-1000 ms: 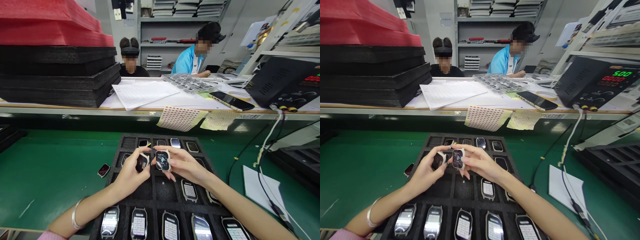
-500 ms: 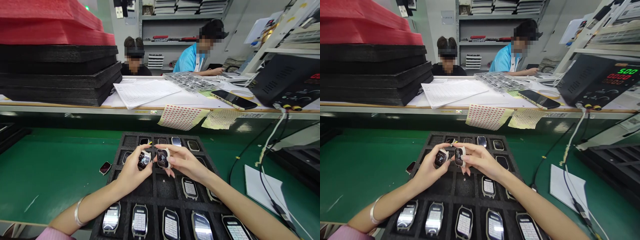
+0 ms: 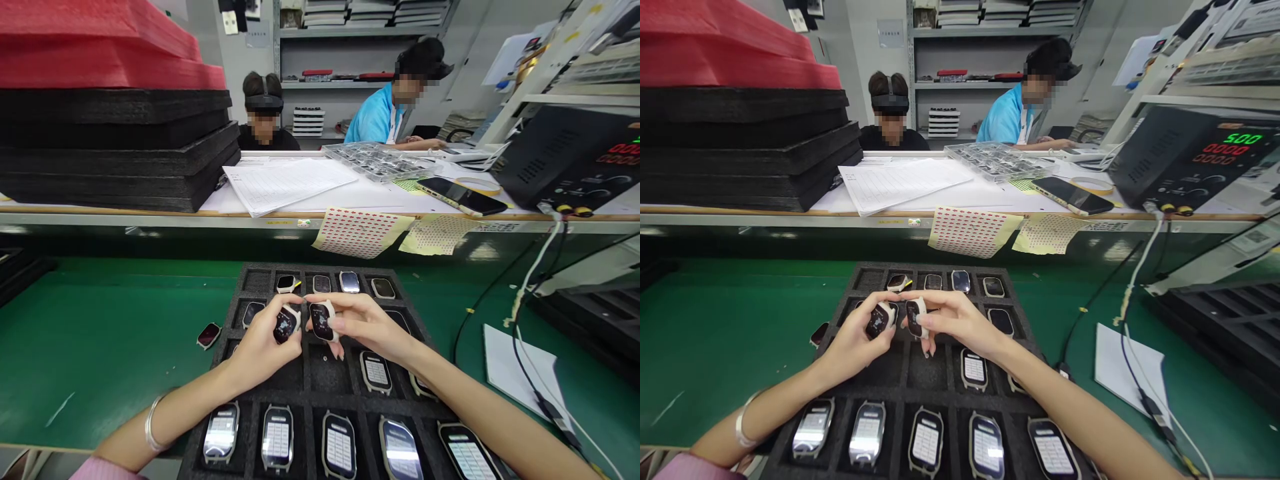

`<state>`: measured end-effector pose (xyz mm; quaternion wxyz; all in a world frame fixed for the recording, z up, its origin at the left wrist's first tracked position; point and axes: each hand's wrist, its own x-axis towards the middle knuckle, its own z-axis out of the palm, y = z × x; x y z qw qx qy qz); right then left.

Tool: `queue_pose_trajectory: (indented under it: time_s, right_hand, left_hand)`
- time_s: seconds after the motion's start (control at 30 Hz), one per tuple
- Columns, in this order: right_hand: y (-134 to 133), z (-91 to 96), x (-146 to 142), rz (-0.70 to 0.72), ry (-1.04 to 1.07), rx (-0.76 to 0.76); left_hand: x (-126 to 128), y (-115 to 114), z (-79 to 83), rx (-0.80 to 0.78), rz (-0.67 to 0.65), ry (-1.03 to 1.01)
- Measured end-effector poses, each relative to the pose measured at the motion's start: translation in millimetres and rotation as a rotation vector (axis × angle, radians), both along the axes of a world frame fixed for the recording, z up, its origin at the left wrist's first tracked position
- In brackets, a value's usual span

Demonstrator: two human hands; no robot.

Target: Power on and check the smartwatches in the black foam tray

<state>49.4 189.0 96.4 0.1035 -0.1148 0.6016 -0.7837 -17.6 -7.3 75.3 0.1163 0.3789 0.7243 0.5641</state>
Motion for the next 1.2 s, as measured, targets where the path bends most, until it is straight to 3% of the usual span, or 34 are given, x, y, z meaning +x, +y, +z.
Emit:
queue_pose_trajectory:
  time_s: [1.03, 1.2]
  right_hand:
    - [-2.0, 1.0, 4.7, -0.015, -0.019, 0.095]
    - [-0.9, 1.4, 5.5, -0.016, -0.012, 0.104]
  left_hand:
    - [1.2, -1.7, 2.4, 0.002, 0.018, -0.004]
    - [1.3, -4.4, 0.9, 0.011, 0.089, 0.026]
